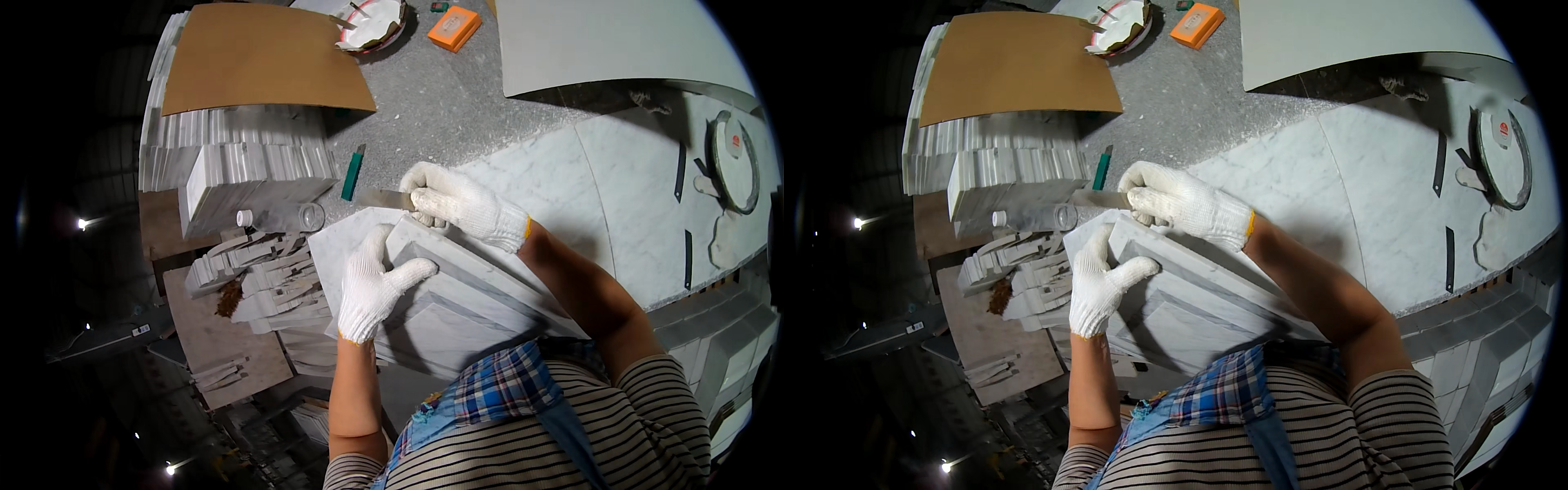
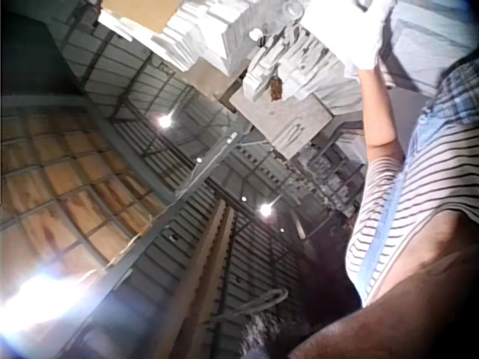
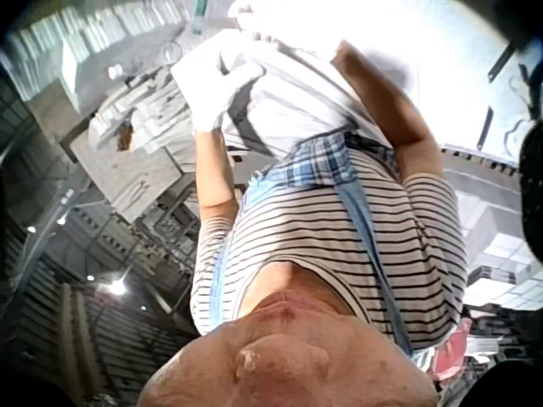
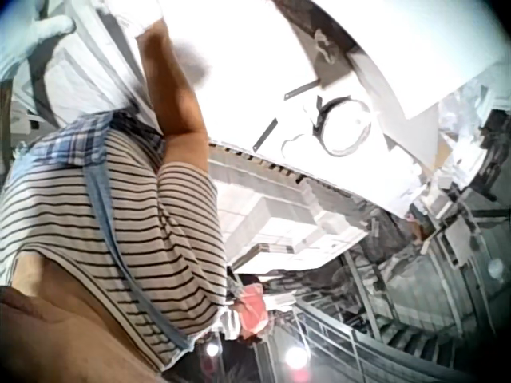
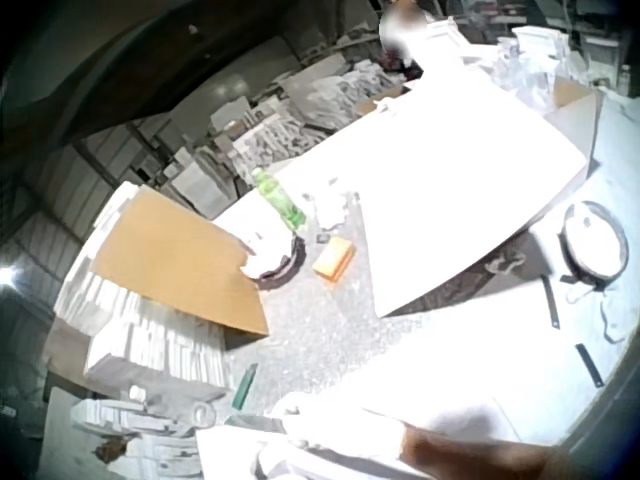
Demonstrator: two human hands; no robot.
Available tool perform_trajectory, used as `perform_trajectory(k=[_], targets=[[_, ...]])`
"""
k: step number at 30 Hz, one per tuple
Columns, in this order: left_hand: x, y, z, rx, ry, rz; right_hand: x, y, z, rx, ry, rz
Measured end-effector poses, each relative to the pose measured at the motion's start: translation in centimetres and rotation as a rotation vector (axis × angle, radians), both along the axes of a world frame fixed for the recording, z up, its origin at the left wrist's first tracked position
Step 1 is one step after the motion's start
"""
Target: The person uses a utility knife to trim the edges of a white rectangular sheet on a workbench. They repeatedly cut along the sides, remove the excess strips, and occasionally use an orange block to smooth or clean the surface. The person handles the sheet and the knife with gloved hands throughout the process.
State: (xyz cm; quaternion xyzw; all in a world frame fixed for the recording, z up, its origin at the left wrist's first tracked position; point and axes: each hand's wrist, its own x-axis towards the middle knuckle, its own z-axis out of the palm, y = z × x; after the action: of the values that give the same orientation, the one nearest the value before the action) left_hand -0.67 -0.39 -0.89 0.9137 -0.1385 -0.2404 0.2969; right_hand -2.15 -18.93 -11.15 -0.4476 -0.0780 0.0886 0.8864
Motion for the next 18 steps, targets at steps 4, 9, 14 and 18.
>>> perform_trajectory(k=[4,9,14,18], targets=[[-0.1,0.2,-0.4,-0.050,-0.017,0.022,0.2,0.2,-0.1,-0.049,-0.047,-0.007],[0.2,0.1,-0.1,0.042,0.022,0.016,0.4,0.1,0.2,-0.054,-0.061,0.009],[0.1,0.3,-0.8,-0.092,-0.058,-0.013,-0.1,-0.1,-0.1,-0.082,-0.095,0.015],[0.0,0.0,-0.6,-0.071,-0.006,0.032,-1.5,-0.9,-0.1,-0.142,-0.057,0.017]])
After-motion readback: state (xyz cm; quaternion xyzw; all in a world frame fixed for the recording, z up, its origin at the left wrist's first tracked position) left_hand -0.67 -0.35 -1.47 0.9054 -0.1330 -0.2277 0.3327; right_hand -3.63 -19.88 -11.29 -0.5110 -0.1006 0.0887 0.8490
